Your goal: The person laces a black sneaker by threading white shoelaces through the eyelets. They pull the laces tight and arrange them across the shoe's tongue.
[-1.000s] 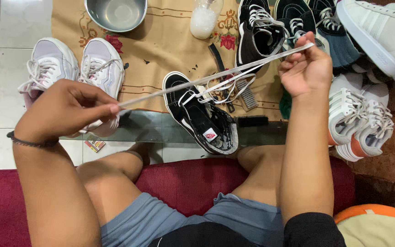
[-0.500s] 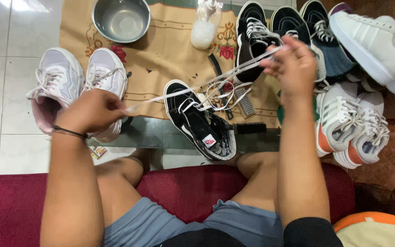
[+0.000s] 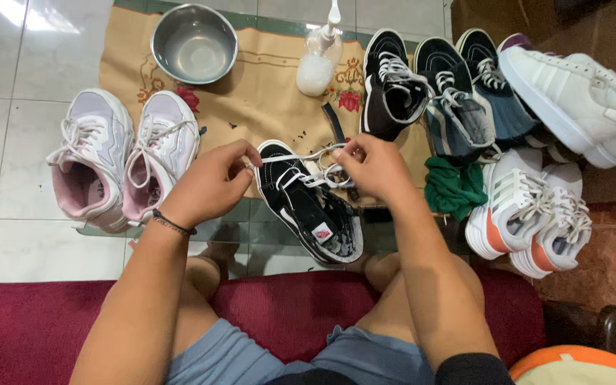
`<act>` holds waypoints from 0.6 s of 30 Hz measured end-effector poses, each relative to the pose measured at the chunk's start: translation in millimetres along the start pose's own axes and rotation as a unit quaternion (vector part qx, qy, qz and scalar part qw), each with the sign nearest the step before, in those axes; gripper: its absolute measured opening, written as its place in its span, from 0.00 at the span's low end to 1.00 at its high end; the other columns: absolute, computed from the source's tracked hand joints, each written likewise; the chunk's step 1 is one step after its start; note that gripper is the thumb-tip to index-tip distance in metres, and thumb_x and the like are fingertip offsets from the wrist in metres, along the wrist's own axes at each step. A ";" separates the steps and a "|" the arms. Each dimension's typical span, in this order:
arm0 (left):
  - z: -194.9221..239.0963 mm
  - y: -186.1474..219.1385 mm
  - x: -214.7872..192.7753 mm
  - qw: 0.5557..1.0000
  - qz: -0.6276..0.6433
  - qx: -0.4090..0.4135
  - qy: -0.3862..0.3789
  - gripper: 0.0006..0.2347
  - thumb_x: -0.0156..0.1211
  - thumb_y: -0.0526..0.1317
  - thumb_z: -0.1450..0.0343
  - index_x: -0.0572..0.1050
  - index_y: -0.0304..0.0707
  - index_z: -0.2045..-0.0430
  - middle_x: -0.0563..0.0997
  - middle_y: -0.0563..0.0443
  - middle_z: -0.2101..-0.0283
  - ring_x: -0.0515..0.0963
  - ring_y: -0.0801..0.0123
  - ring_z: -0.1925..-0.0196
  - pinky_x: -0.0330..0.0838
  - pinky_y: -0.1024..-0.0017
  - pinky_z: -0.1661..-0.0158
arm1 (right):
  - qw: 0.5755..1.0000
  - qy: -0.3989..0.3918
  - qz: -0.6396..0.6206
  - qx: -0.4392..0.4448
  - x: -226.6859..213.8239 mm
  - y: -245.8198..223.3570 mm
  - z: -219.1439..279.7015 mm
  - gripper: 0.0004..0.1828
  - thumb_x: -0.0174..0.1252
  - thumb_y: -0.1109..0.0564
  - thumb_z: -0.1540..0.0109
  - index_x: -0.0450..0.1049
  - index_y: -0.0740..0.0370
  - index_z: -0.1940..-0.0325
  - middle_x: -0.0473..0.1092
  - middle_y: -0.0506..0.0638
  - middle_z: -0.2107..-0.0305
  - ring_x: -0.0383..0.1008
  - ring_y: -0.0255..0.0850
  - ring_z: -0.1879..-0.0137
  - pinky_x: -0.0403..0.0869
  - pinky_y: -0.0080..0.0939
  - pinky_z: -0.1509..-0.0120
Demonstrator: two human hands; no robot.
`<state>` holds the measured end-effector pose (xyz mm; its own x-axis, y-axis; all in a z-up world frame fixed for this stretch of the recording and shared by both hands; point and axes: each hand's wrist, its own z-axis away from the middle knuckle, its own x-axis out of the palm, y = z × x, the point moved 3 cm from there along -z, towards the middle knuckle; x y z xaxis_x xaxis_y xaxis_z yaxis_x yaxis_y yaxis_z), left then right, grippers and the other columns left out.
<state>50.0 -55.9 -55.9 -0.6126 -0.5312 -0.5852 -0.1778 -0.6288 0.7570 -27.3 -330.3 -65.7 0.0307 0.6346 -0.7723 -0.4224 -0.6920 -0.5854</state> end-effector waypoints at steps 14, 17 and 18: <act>-7.1 11.2 32.7 0.989 -0.114 0.091 0.001 0.06 0.59 0.36 0.36 0.82 0.42 0.71 0.80 0.44 0.74 0.82 0.47 0.65 0.76 0.53 0.61 | 0.974 -0.206 -0.024 -0.090 84.2 -36.3 46.1 0.19 0.64 0.43 0.46 0.74 0.60 0.62 0.74 0.56 0.79 0.78 0.56 0.64 0.74 0.53 0.59; -7.7 9.2 35.6 0.978 -0.191 0.077 -0.018 0.04 0.59 0.40 0.35 0.81 0.45 0.77 0.78 0.48 0.76 0.82 0.50 0.67 0.76 0.56 0.62 | 0.976 -0.208 0.004 -0.062 95.0 -24.5 40.4 0.19 0.64 0.42 0.48 0.73 0.56 0.61 0.75 0.52 0.79 0.79 0.52 0.63 0.75 0.51 0.58; -7.8 6.6 37.8 0.974 -0.214 0.072 -0.028 0.05 0.59 0.41 0.35 0.81 0.47 0.80 0.75 0.51 0.76 0.81 0.52 0.68 0.76 0.59 0.64 | 0.977 -0.209 0.013 -0.044 100.1 -19.1 38.0 0.19 0.64 0.42 0.49 0.73 0.52 0.61 0.75 0.47 0.79 0.80 0.48 0.64 0.75 0.47 0.58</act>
<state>31.6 -84.5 -75.2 -0.4992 -0.2039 -0.8422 -0.5290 -0.6981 0.4826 -50.5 -240.5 -122.4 -0.3592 0.6880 -0.6305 -0.3378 -0.7257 -0.5994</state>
